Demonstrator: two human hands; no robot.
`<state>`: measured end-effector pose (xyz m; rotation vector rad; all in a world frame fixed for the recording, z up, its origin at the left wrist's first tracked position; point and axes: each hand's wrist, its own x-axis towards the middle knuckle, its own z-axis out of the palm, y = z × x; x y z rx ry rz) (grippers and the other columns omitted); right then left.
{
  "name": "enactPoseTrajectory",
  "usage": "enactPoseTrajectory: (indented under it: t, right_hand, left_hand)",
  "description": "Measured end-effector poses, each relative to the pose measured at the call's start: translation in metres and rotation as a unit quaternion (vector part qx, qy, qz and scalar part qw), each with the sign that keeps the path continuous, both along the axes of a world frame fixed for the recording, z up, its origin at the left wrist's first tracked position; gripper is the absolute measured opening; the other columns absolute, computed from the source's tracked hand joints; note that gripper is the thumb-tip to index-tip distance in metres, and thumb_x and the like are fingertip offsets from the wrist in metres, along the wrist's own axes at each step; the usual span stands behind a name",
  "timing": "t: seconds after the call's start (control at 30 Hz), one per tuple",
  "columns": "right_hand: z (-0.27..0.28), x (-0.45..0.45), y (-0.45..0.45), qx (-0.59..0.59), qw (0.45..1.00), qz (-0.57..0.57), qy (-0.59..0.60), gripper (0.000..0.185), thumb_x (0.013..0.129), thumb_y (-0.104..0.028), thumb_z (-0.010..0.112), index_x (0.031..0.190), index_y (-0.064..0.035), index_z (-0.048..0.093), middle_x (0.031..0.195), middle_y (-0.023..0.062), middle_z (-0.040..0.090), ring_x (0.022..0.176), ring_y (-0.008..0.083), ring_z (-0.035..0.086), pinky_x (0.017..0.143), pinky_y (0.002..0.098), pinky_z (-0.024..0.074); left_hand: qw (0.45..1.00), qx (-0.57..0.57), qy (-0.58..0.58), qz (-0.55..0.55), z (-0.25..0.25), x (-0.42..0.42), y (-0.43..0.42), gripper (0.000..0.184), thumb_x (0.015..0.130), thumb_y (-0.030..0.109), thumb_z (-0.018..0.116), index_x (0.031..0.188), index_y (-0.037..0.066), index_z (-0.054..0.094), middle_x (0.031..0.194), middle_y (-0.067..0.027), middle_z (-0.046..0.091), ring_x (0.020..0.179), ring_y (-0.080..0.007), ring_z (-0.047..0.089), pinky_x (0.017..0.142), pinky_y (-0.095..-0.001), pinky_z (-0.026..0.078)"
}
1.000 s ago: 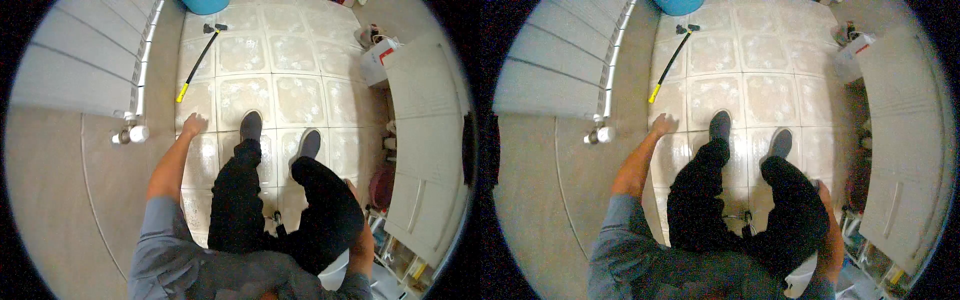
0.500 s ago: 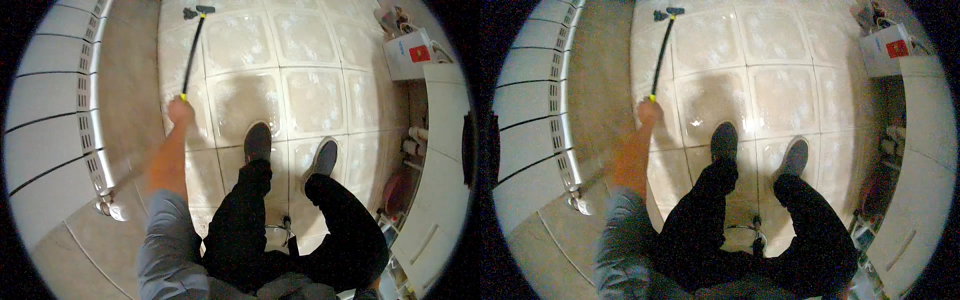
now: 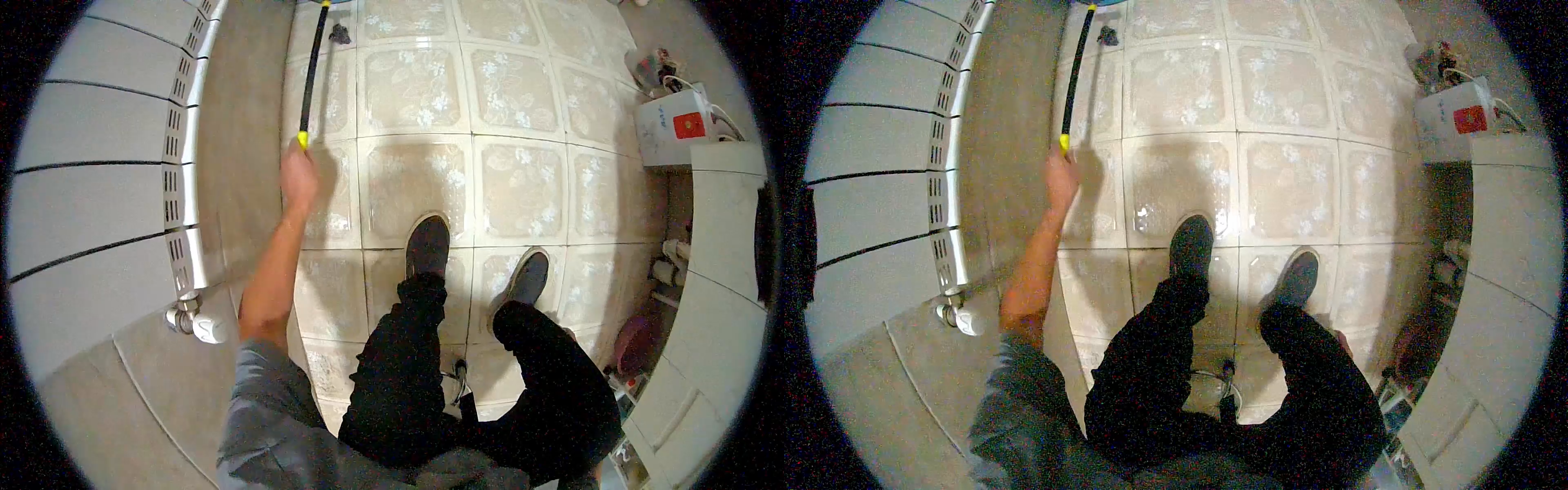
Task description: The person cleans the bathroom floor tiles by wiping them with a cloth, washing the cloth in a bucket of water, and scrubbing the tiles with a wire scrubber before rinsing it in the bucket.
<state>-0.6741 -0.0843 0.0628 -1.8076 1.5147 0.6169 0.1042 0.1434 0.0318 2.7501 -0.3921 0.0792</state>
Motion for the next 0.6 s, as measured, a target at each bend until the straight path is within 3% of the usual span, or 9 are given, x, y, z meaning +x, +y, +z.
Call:
enactPoseTrajectory:
  t: [0.23, 0.3, 0.37, 0.4, 0.43, 0.47, 0.5, 0.6]
  right_hand:
    - [-0.003, -0.004, -0.009, -0.014, 0.999, 0.016, -0.027, 0.044, 0.096, -0.024, 0.053, 0.132, 0.0005, 0.051, 0.114, 0.0235, 0.065, 0.103, 0.0373, 0.063, 0.09, 0.0414, 0.0494]
    - [-0.006, -0.004, -0.012, -0.017, 0.999, 0.022, -0.035, 0.044, 0.095, -0.024, 0.053, 0.132, 0.0005, 0.051, 0.114, 0.0234, 0.065, 0.102, 0.0373, 0.063, 0.089, 0.0414, 0.0496]
    - [-0.004, -0.002, -0.017, -0.021, 0.998, 0.029, -0.042, 0.044, 0.095, -0.024, 0.054, 0.132, 0.0005, 0.051, 0.113, 0.0233, 0.065, 0.102, 0.0373, 0.064, 0.089, 0.0414, 0.0498]
    - [-0.004, -0.001, -0.019, -0.023, 0.998, 0.034, -0.045, 0.044, 0.095, -0.024, 0.054, 0.132, 0.0005, 0.051, 0.113, 0.0233, 0.065, 0.102, 0.0373, 0.064, 0.089, 0.0414, 0.0499]
    - [-0.004, 0.0, -0.022, -0.024, 0.998, 0.039, -0.05, 0.045, 0.095, -0.024, 0.054, 0.133, 0.0005, 0.051, 0.113, 0.0233, 0.065, 0.101, 0.0372, 0.064, 0.088, 0.0414, 0.05]
    - [-0.004, -0.002, -0.025, -0.027, 0.997, 0.048, -0.053, 0.045, 0.095, -0.024, 0.054, 0.133, 0.0005, 0.051, 0.113, 0.0232, 0.066, 0.101, 0.0372, 0.064, 0.088, 0.0414, 0.0501]
    - [-0.005, -0.002, -0.028, -0.028, 0.997, 0.053, -0.059, 0.045, 0.095, -0.024, 0.054, 0.133, 0.0005, 0.051, 0.113, 0.0232, 0.066, 0.101, 0.0372, 0.064, 0.088, 0.0413, 0.0502]
    - [-0.006, -0.001, -0.035, -0.033, 0.995, 0.071, -0.068, 0.045, 0.095, -0.024, 0.055, 0.133, 0.0004, 0.051, 0.112, 0.0231, 0.066, 0.1, 0.0371, 0.064, 0.087, 0.0413, 0.0505]
  left_hand:
    - [0.992, 0.063, 0.102, 0.048, 0.03, 0.038, -0.005, 0.025, 0.092, 0.02, 0.057, 0.108, 0.002, 0.062, 0.097, -0.0231, 0.067, 0.093, -0.0411, 0.065, 0.077, -0.0512, 0.052]
    - [0.991, 0.105, 0.085, -0.013, 0.036, 0.017, 0.017, 0.022, 0.091, 0.017, 0.055, 0.105, 0.002, 0.063, 0.099, -0.023, 0.066, 0.091, -0.0417, 0.064, 0.076, -0.052, 0.051]
    - [0.986, 0.13, 0.043, -0.098, 0.036, -0.04, 0.061, 0.021, 0.092, 0.016, 0.053, 0.105, 0.002, 0.063, 0.097, -0.0228, 0.065, 0.088, -0.0413, 0.063, 0.073, -0.0518, 0.051]
    - [0.981, 0.148, 0.109, -0.056, 0.046, -0.079, 0.073, 0.02, 0.092, 0.013, 0.051, 0.105, 0.002, 0.063, 0.092, -0.0224, 0.064, 0.084, -0.0412, 0.062, 0.069, -0.0518, 0.05]
    - [0.988, 0.115, 0.08, -0.068, 0.04, -0.13, 0.098, 0.021, 0.094, 0.012, 0.049, 0.108, 0.003, 0.06, 0.096, -0.0218, 0.063, 0.086, -0.0408, 0.063, 0.068, -0.0512, 0.051]
    - [0.974, 0.172, 0.125, -0.076, 0.044, -0.174, 0.115, 0.023, 0.095, 0.013, 0.047, 0.113, 0.003, 0.057, 0.1, -0.0215, 0.062, 0.085, -0.0409, 0.063, 0.068, -0.0514, 0.051]
    - [0.988, 0.098, 0.095, -0.065, 0.037, -0.224, 0.134, 0.026, 0.094, 0.014, 0.051, 0.119, 0.005, 0.054, 0.102, -0.0202, 0.06, 0.085, -0.0408, 0.063, 0.068, -0.0508, 0.051]
    - [0.99, 0.025, 0.136, -0.008, 0.046, -0.308, 0.153, 0.038, 0.092, 0.012, 0.058, 0.129, 0.007, 0.05, 0.105, -0.0184, 0.057, 0.088, -0.041, 0.062, 0.069, -0.0497, 0.052]
